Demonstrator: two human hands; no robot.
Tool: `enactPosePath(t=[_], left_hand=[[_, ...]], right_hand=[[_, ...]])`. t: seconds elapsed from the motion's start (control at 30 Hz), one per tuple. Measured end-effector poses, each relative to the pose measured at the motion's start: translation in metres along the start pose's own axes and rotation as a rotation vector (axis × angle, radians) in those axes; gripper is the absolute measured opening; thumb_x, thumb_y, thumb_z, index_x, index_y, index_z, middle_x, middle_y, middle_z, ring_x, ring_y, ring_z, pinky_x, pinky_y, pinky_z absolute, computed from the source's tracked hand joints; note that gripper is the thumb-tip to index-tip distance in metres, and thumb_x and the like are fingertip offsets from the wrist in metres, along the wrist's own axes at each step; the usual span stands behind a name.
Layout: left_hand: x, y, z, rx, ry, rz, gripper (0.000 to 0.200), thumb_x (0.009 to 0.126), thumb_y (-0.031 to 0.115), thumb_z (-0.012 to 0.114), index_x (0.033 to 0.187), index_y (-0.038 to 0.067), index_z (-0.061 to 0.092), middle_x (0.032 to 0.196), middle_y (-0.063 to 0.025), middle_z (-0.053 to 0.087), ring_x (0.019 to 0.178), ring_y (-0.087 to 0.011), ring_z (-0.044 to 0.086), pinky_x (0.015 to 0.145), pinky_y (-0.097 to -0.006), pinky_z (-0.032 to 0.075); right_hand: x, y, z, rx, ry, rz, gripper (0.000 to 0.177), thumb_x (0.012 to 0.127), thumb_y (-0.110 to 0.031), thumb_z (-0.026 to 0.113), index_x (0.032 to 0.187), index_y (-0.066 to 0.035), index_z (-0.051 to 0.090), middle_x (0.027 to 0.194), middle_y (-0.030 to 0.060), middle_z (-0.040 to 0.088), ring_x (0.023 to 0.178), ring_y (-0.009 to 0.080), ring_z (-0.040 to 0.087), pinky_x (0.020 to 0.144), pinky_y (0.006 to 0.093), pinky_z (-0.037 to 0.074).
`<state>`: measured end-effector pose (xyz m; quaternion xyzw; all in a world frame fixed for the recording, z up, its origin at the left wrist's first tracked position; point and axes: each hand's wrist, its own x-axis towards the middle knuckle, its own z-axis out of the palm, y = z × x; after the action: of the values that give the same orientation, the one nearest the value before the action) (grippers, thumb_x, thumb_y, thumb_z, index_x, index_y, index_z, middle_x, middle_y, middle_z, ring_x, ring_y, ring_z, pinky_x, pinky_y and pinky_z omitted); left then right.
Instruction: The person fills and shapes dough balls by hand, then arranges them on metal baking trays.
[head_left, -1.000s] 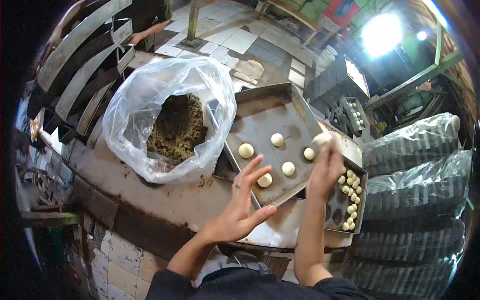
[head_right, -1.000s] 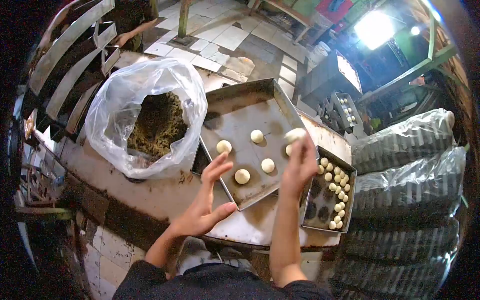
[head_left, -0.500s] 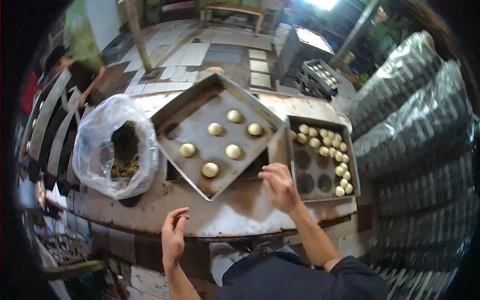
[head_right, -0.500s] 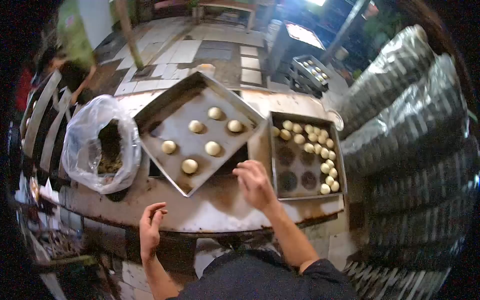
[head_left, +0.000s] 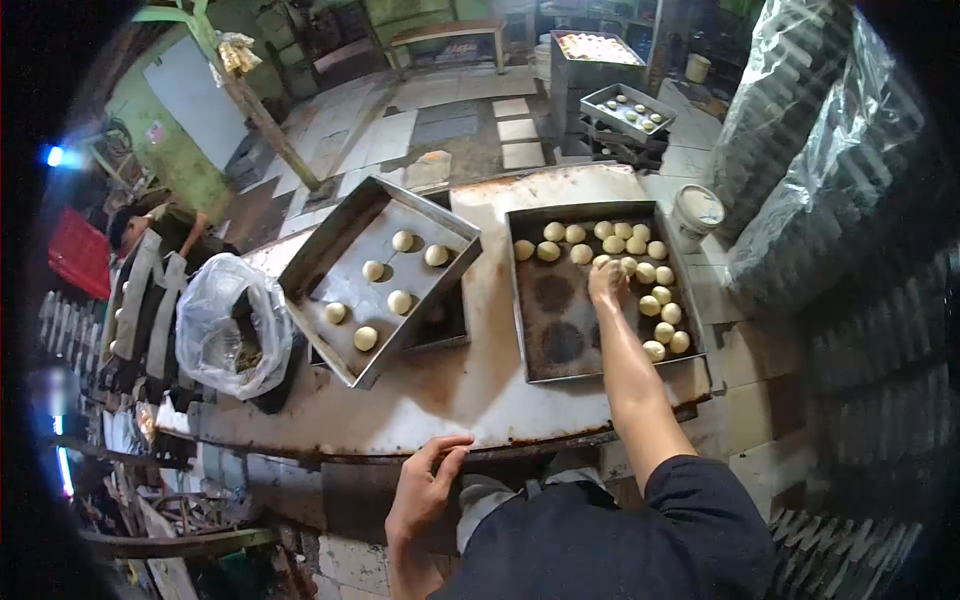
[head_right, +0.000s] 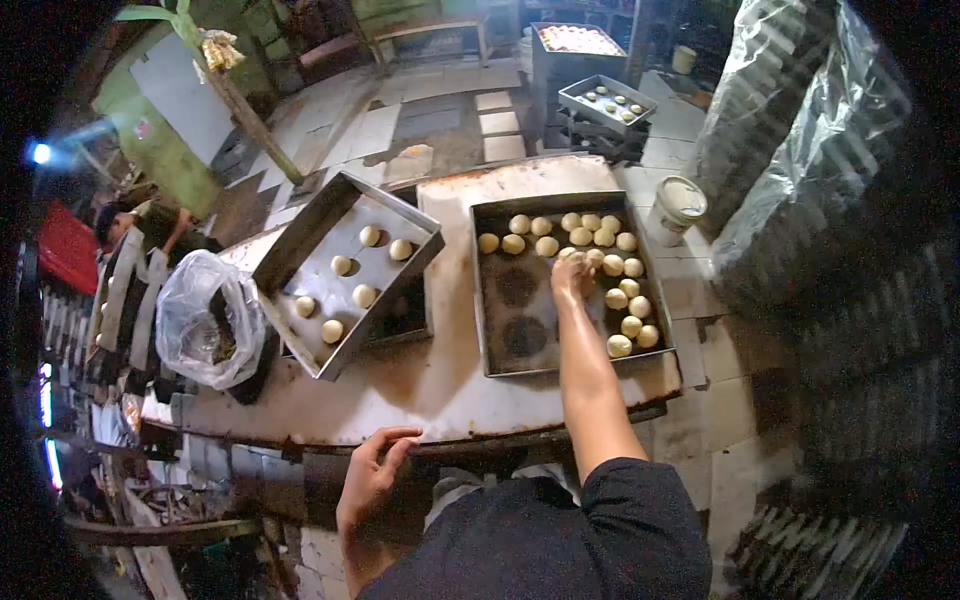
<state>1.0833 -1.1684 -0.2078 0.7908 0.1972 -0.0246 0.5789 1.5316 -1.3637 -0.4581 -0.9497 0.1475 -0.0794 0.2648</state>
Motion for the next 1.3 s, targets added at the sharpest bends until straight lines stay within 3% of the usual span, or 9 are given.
enactPosePath(t=[0.2,0.33,0.47,0.6,0.73,1.0,1.03,1.2,1.3], left_hand=[[0.014,-0.028,0.002,-0.078,0.005,-0.047,0.031,0.108,0.017,0.06,0.133,-0.002,0.065,0.124,-0.011,0.072,0.114,-0.0183,0.067,0.1,-0.0308,0.052],[0.051,-0.082,0.017,-0.742,0.279,0.021,0.043,0.109,0.017,0.059,0.145,-0.006,0.052,0.131,-0.0117,0.066,0.113,-0.0184,0.065,0.102,-0.0331,0.053],[0.032,-0.087,-0.039,-0.625,0.571,-0.011,0.043,0.108,0.012,0.06,0.147,-0.004,0.051,0.125,-0.0106,0.066,0.11,-0.0169,0.065,0.1,-0.0312,0.053],[0.015,-0.114,-0.094,-1.173,0.679,0.227,0.034,0.109,0.014,0.057,0.139,-0.003,0.057,0.123,-0.0095,0.066,0.112,-0.0192,0.065,0.1,-0.0334,0.055],[0.043,-0.134,-0.128,-0.878,0.58,0.18,0.023,0.111,0.023,0.058,0.116,0.002,0.065,0.102,0.0023,0.065,0.09,-0.0071,0.059,0.079,-0.0244,0.05],[0.005,-0.244,-0.312,-1.259,0.69,0.147,0.034,0.112,0.028,0.053,0.124,-0.003,0.061,0.117,-0.0142,0.071,0.109,-0.0241,0.07,0.104,-0.0407,0.054],[0.0,-0.256,-0.338,-1.25,0.661,0.131,0.035,0.111,0.028,0.054,0.123,-0.004,0.061,0.117,-0.0171,0.072,0.111,-0.0261,0.07,0.105,-0.0419,0.053],[-0.014,-0.299,-0.419,-1.048,0.665,-0.079,0.03,0.112,0.024,0.052,0.114,-0.004,0.063,0.114,-0.021,0.073,0.112,-0.0295,0.071,0.103,-0.0422,0.054],[-0.028,-0.3,-0.442,-1.101,0.552,-0.129,0.027,0.112,0.022,0.05,0.113,-0.001,0.063,0.11,-0.0188,0.073,0.108,-0.0297,0.072,0.098,-0.0441,0.057]], right_hand=[[-0.117,-0.054,-0.085,0.523,-0.5,-0.533,0.025,0.091,-0.026,0.075,0.096,-0.001,0.076,0.091,0.0191,0.077,0.08,0.0271,0.074,0.072,0.0399,0.056],[-0.236,-0.106,-0.132,0.703,-1.191,-1.003,0.027,0.093,-0.024,0.078,0.098,0.002,0.074,0.078,0.0062,0.071,0.068,0.0116,0.059,0.063,0.032,0.051],[-0.301,-0.164,-0.164,0.63,-1.597,-0.91,0.027,0.098,-0.024,0.075,0.111,-0.001,0.075,0.082,0.0026,0.07,0.069,0.0064,0.058,0.06,0.0266,0.049],[-0.362,-0.221,-0.192,0.765,-1.107,-0.947,0.018,0.097,-0.015,0.07,0.107,0.0,0.073,0.095,0.0169,0.074,0.079,0.0284,0.07,0.075,0.0404,0.056],[-0.429,-0.295,-0.101,1.049,-0.522,-1.379,0.011,0.092,-0.009,0.064,0.092,0.001,0.068,0.089,0.0159,0.067,0.085,0.0364,0.061,0.078,0.0465,0.051],[-0.531,-0.472,0.03,0.579,-0.795,-1.754,0.012,0.095,-0.012,0.064,0.096,-0.001,0.069,0.099,0.0184,0.068,0.098,0.0395,0.061,0.092,0.0485,0.05],[-0.539,-0.499,0.06,0.354,-0.847,-1.505,0.013,0.095,-0.011,0.064,0.098,-0.001,0.071,0.101,0.019,0.068,0.099,0.0398,0.061,0.094,0.0484,0.049],[-0.535,-0.579,0.216,0.071,-0.383,-1.915,0.017,0.077,-0.015,0.071,0.092,-0.005,0.072,0.11,0.016,0.065,0.112,0.0366,0.058,0.09,0.0467,0.052],[-0.539,-0.58,0.21,-0.067,-0.463,-1.912,0.022,0.079,-0.017,0.07,0.095,-0.002,0.07,0.103,0.0175,0.066,0.109,0.0351,0.061,0.1,0.048,0.049]])
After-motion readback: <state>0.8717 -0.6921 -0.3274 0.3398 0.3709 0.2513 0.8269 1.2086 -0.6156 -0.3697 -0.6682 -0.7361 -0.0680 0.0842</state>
